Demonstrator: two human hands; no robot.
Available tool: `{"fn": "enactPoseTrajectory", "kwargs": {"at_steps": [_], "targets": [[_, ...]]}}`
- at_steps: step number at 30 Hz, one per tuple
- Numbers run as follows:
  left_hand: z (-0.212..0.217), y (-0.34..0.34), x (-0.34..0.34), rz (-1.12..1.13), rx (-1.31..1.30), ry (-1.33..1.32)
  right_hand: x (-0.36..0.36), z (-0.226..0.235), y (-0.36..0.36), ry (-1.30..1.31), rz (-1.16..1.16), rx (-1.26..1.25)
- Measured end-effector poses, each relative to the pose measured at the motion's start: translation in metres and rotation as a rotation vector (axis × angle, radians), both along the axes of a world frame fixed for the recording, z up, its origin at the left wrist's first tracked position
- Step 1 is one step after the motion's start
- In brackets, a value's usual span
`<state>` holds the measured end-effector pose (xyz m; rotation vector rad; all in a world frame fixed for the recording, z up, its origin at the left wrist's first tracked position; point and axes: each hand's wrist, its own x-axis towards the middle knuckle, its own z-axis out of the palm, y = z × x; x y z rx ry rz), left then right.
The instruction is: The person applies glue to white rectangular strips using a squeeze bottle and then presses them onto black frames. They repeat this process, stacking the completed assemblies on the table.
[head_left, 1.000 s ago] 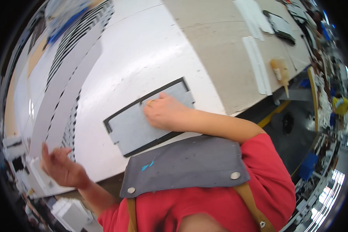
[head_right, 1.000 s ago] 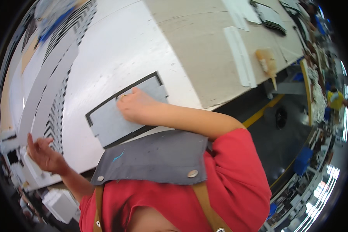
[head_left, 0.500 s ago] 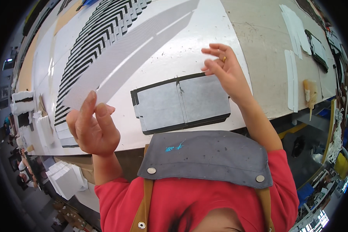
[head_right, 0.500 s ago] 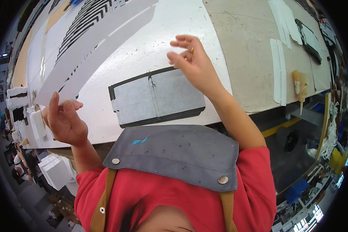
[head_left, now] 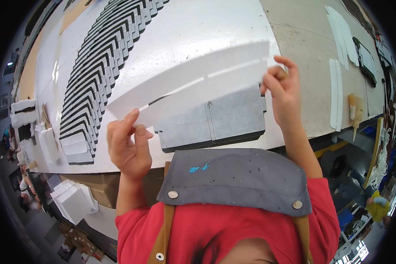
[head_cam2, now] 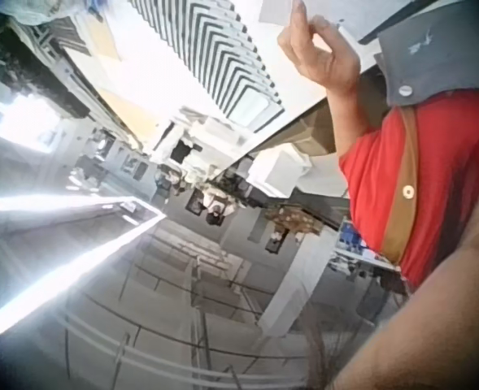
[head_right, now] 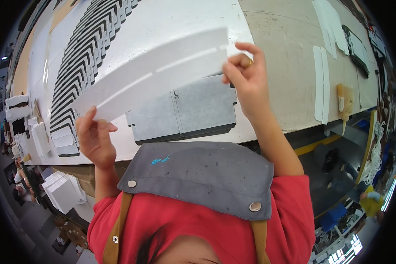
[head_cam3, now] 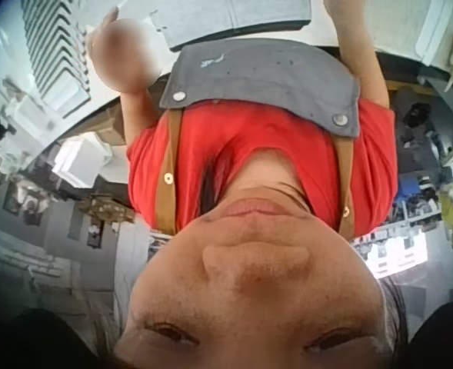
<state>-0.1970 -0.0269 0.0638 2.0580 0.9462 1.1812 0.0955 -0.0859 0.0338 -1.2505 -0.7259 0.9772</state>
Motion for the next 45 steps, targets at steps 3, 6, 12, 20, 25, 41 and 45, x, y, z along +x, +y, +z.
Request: {"fn": "enactPoseTrajectory", "kwargs": {"at_steps": [3,6,12,20,25,41,45], "targets": [[-0.017,-0.013,-0.005,0.034,-0.239,0.129,0.003,-0.011,-0.041,-0.264,0.133,-0.053],[-0.031,-0.025,-0.003,0.041,-0.321,0.243,-0.001,-0.014,-0.062,-0.49,0.211,-0.16],[-0.042,-0.025,0.002,0.042,-0.283,0.378,-0.005,-0.016,-0.059,-0.565,0.234,-0.231],[-0.044,-0.022,0.004,0.082,-0.329,0.424,-0.006,-0.013,-0.052,-0.653,0.264,-0.274],[-0.04,-0.021,0.006,0.077,-0.365,0.479,-0.005,-0.012,-0.05,-0.694,0.283,-0.292],[-0.034,-0.019,0.005,0.074,-0.477,0.527,-0.008,-0.009,-0.046,-0.762,0.315,-0.33],[-0.033,-0.019,0.005,0.07,-0.49,0.547,-0.008,-0.006,-0.044,-0.76,0.32,-0.335]]}}
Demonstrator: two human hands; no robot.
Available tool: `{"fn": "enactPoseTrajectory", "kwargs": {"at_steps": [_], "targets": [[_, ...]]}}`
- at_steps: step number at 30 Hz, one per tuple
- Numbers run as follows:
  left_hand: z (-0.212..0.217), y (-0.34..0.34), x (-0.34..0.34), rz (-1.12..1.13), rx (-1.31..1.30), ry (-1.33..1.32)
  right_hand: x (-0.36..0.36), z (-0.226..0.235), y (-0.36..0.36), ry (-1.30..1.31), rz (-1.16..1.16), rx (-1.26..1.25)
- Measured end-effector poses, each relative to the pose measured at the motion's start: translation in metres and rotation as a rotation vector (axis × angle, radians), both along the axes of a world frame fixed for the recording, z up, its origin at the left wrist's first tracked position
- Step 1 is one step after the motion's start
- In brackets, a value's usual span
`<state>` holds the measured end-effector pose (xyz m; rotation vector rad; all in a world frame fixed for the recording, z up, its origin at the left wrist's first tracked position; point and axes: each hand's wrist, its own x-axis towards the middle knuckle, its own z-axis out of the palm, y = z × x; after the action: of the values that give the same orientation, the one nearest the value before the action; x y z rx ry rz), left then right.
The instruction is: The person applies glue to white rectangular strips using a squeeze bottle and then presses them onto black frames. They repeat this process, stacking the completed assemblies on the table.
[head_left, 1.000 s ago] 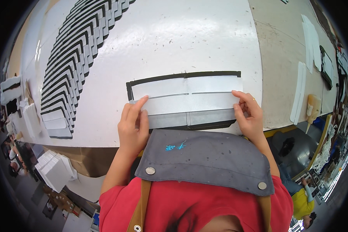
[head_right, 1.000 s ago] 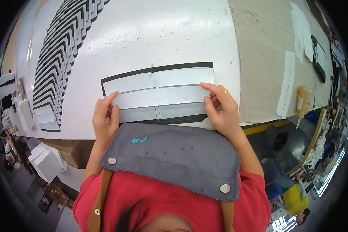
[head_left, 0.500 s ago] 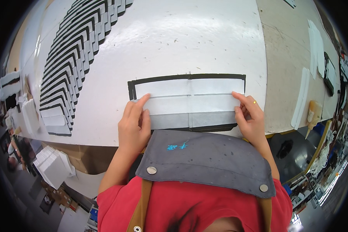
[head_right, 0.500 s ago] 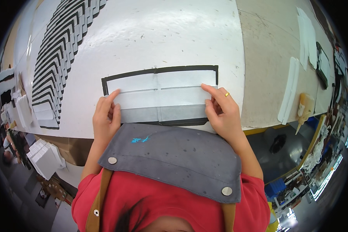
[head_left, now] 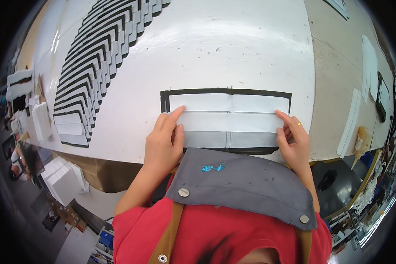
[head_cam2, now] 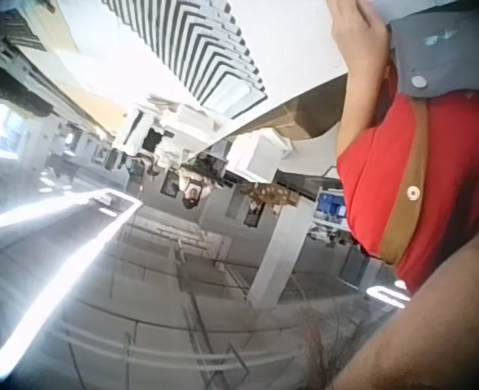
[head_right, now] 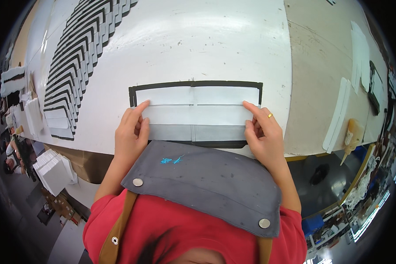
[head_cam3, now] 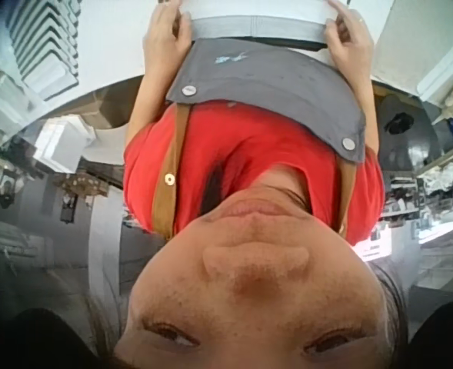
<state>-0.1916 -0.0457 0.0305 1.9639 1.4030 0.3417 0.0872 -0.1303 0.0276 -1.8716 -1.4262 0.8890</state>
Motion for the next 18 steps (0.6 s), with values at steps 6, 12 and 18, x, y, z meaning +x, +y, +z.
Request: {"fn": "enactPoseTrajectory", "kwargs": {"at_steps": [6,12,18], "targets": [[-0.0009,-0.0004,0.0027,-0.039,0.076,0.1,0.0021,0.0004,-0.0007,0.028,-0.014,-0.008],[-0.0054,-0.0004,0.0002,-0.065,0.166,0.164,0.0032,0.0006,-0.0003,0.051,-0.011,-0.028],[-0.0042,0.002,0.0009,-0.084,0.188,0.157,0.0025,0.0035,0.0011,-0.003,-0.008,-0.037]]}}
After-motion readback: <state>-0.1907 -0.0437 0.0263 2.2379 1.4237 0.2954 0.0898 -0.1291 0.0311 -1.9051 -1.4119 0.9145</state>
